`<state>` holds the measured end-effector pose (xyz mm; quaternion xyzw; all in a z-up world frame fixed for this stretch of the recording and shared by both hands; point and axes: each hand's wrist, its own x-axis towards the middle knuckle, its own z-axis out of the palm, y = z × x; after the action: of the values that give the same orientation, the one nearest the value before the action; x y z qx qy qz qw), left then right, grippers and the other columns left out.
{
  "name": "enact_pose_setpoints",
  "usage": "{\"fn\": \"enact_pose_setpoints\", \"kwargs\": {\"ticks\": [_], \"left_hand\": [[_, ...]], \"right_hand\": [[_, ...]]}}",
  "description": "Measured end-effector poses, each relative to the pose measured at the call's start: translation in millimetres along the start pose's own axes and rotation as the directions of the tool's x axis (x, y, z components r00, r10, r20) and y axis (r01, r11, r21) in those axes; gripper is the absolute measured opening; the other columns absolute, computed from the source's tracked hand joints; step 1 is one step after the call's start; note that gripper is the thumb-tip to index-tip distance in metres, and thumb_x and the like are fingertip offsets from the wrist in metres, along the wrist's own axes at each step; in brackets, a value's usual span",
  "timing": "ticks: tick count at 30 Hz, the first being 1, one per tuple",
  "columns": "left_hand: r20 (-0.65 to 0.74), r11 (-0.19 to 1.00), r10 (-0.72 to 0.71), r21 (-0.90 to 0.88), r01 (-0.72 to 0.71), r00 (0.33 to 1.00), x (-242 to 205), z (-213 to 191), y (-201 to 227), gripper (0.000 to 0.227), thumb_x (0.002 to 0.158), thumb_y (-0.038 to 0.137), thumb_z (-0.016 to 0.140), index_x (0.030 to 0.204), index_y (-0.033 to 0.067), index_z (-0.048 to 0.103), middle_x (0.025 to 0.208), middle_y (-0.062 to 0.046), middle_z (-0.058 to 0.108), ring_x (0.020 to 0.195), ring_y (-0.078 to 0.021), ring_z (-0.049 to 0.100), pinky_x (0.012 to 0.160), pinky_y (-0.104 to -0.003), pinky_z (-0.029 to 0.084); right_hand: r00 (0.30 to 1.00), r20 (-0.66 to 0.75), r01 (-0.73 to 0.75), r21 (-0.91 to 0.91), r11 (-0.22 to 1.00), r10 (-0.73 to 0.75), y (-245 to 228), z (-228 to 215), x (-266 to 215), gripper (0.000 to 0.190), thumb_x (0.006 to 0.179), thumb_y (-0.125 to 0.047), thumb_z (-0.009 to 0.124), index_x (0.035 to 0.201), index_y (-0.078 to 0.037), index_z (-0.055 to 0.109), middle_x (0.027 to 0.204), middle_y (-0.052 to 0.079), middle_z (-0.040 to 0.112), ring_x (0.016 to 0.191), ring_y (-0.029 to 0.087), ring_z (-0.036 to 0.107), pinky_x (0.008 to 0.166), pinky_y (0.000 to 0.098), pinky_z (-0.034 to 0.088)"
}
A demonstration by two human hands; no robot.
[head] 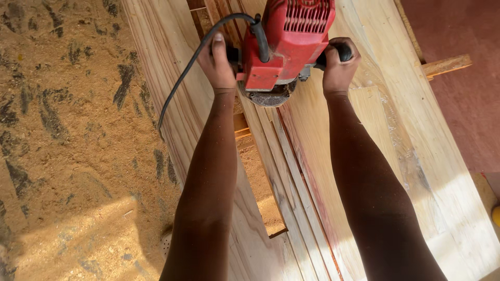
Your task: The person uses a handheld electric router to cut multiple parallel grooves into a large wooden panel. They guide the tool along the wood surface, creating evenly spaced channels while sawdust accumulates on the floor.
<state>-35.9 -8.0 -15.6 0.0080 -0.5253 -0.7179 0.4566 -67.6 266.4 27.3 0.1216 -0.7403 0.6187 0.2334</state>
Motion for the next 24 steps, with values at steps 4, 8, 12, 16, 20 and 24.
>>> {"fn": "enact_pose_setpoints", "kwargs": {"ticks": [4, 8, 12, 16, 20, 24], "left_hand": [[-0.01, 0.994, -0.105, -0.024, 0.105, 0.994, -11, 7, 26, 0.033, 0.107, 0.032, 0.056, 0.104, -0.0003, 0.063, 0.089, -0.001, 0.053, 0.08, -0.0129, 0.047, 0.073, -0.032, 0.041], [-0.003, 0.957, -0.268, -0.113, 0.266, 0.963, -16, 10, 44, 0.047, 0.109, 0.038, 0.051, 0.131, -0.0027, 0.058, 0.118, -0.009, 0.06, 0.101, -0.0187, 0.056, 0.09, -0.033, 0.048], [0.062, 0.874, -0.458, -0.15, 0.461, 0.887, -41, -8, 65, 0.064, 0.111, 0.044, 0.042, 0.149, -0.0071, 0.045, 0.154, -0.022, 0.048, 0.142, -0.0315, 0.047, 0.12, -0.041, 0.034], [0.255, 0.638, -0.767, 0.212, 0.74, 0.588, -103, -53, 141, 0.069, 0.104, 0.043, 0.037, 0.163, 0.0119, 0.019, 0.169, -0.017, 0.021, 0.153, -0.0323, 0.028, 0.122, -0.045, 0.028], [0.505, 0.568, -0.803, 0.484, 0.666, 0.318, -143, -145, 239, 0.059, 0.102, 0.044, 0.046, 0.15, 0.0088, 0.048, 0.144, -0.017, 0.06, 0.129, -0.0271, 0.061, 0.106, -0.045, 0.052], [0.406, 0.385, -0.905, 0.651, 0.654, 0.128, -100, -221, 266, 0.04, 0.098, 0.032, 0.054, 0.127, 0.0087, 0.068, 0.114, -0.012, 0.078, 0.108, -0.0227, 0.075, 0.094, -0.04, 0.061]], "right_hand": [[0.978, 0.091, -0.194, 0.052, 0.98, 0.189, -22, -14, -4, 0.049, 0.091, -0.006, 0.066, 0.138, -0.005, 0.053, 0.121, 0.011, 0.067, 0.108, 0.018, 0.066, 0.094, 0.0308, 0.057], [0.928, -0.075, -0.363, 0.043, 0.931, 0.365, -54, -25, -25, 0.068, 0.089, -0.012, 0.067, 0.151, -0.015, 0.04, 0.142, 0.012, 0.056, 0.12, 0.019, 0.06, 0.097, 0.0385, 0.053], [0.9, -0.196, -0.382, 0.076, 0.921, 0.389, -72, -22, -64, 0.066, 0.092, -0.017, 0.06, 0.154, -0.016, 0.038, 0.151, 0.011, 0.052, 0.124, 0.023, 0.055, 0.103, 0.043, 0.048], [0.894, -0.237, -0.388, 0.018, 0.922, 0.381, -99, -4, -121, 0.065, 0.093, -0.014, 0.059, 0.155, -0.011, 0.039, 0.153, 0.017, 0.049, 0.139, 0.028, 0.051, 0.109, 0.0419, 0.045], [0.862, -0.316, -0.416, 0.005, 0.909, 0.396, -144, 25, -189, 0.056, 0.093, -0.009, 0.059, 0.146, 0.0, 0.046, 0.145, 0.019, 0.056, 0.137, 0.03, 0.054, 0.113, 0.0401, 0.044], [0.764, -0.273, -0.615, -0.033, 0.788, 0.585, -198, 74, -248, 0.034, 0.1, -0.008, 0.057, 0.132, 0.001, 0.059, 0.117, 0.016, 0.073, 0.116, 0.025, 0.069, 0.104, 0.0382, 0.053]]}}
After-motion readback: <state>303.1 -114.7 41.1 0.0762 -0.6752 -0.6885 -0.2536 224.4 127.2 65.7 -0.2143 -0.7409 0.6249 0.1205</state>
